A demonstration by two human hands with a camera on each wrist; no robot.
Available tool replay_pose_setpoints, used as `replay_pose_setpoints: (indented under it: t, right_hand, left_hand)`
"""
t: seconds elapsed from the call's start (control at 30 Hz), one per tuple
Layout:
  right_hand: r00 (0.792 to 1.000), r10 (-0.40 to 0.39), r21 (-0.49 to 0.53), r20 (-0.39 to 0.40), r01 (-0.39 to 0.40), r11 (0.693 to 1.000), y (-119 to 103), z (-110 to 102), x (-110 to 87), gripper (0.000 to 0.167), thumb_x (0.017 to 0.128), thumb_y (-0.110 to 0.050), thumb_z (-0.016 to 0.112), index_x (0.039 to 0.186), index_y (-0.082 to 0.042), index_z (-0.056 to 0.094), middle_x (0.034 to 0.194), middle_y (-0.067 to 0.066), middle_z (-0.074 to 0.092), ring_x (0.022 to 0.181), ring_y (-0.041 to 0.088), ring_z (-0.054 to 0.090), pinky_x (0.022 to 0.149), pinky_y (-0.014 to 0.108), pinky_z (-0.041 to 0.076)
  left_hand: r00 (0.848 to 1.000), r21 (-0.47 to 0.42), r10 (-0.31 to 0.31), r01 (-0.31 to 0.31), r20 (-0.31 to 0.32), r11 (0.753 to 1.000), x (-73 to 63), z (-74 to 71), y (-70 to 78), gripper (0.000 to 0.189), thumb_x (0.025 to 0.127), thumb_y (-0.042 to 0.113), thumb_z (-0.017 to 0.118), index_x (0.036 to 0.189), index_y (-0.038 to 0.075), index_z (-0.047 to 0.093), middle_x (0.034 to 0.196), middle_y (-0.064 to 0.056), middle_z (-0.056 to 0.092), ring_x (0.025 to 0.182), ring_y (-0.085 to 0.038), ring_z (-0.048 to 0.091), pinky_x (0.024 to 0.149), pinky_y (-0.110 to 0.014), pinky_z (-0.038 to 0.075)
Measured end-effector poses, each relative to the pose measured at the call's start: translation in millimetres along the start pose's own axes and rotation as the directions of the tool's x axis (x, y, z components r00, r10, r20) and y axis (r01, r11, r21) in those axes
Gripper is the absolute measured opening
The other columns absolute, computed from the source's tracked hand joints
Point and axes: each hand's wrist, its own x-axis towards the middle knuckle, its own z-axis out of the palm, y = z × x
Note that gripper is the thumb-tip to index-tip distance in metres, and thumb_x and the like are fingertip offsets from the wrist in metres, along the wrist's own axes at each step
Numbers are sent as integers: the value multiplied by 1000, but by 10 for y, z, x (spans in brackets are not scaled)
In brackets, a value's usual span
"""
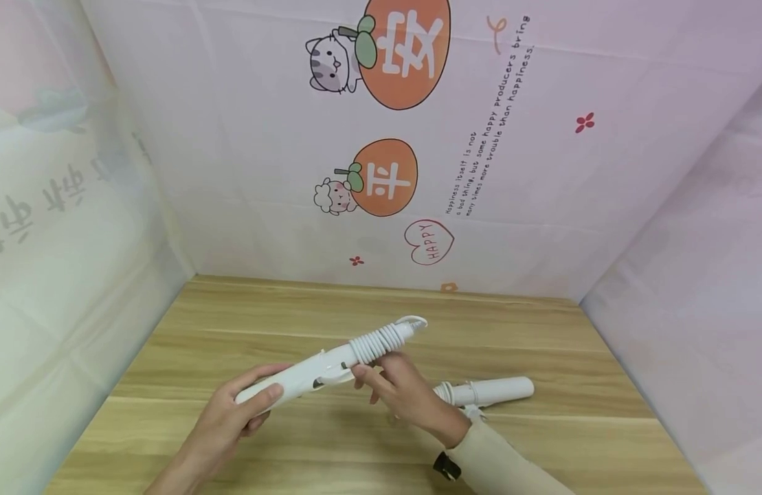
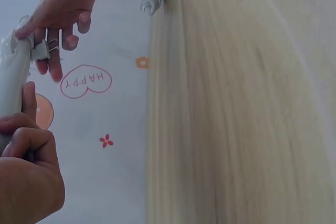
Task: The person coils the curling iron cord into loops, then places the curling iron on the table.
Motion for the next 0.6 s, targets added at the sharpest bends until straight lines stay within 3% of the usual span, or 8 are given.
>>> replay_pose_setpoints:
  t: [0.1,0.17,0.27,0.4,0.5,0.6]
  right_hand:
    - [998,59,-11,-9,-59,998,6,-3,14,26,115,-20,57,109,1,71,86,16,74,69,7,68,57,35,63]
    - [995,96,-19,-19,-96,995,10,-5,32,30,116,-22,56,107,1,73,83,15,75,63,11,68,57,38,63]
    - [991,133,-18,-29,-133,991,44,-10,80,34,116,-27,55,110,0,76,93,17,79,64,16,69,56,40,62]
    - [982,183,-4,-48,-183,983,96,-25,141,39,117,-33,53,114,-4,80,108,14,82,70,16,70,55,39,61]
    - [972,227,7,-64,-227,974,111,-36,170,42,117,-37,53,113,-5,80,106,11,82,69,14,68,53,34,59]
    - [963,261,22,-70,-261,965,125,-44,197,44,116,-40,54,113,-5,79,107,9,83,67,15,68,51,33,58]
  left_hand:
    - [999,87,-15,18,-36,996,24,6,26,39,104,16,74,142,8,70,85,1,55,63,-6,44,55,-20,37]
    - [998,148,-19,26,-53,989,40,9,38,41,102,19,77,141,10,71,85,0,55,67,-8,48,57,-21,41]
    - [997,245,-11,28,-71,969,78,17,49,43,98,23,82,139,14,73,88,-2,60,72,-10,54,61,-24,47]
    - [997,372,40,-12,-66,928,162,27,69,45,97,30,84,139,17,74,104,-6,74,78,-11,60,64,-27,52]
    - [994,443,96,-60,-58,894,234,24,84,45,97,34,84,139,18,75,117,-7,78,81,-11,61,64,-27,53]
    - [989,498,140,-95,-55,862,296,13,94,46,96,36,85,139,20,75,121,-7,79,81,-12,63,63,-27,54]
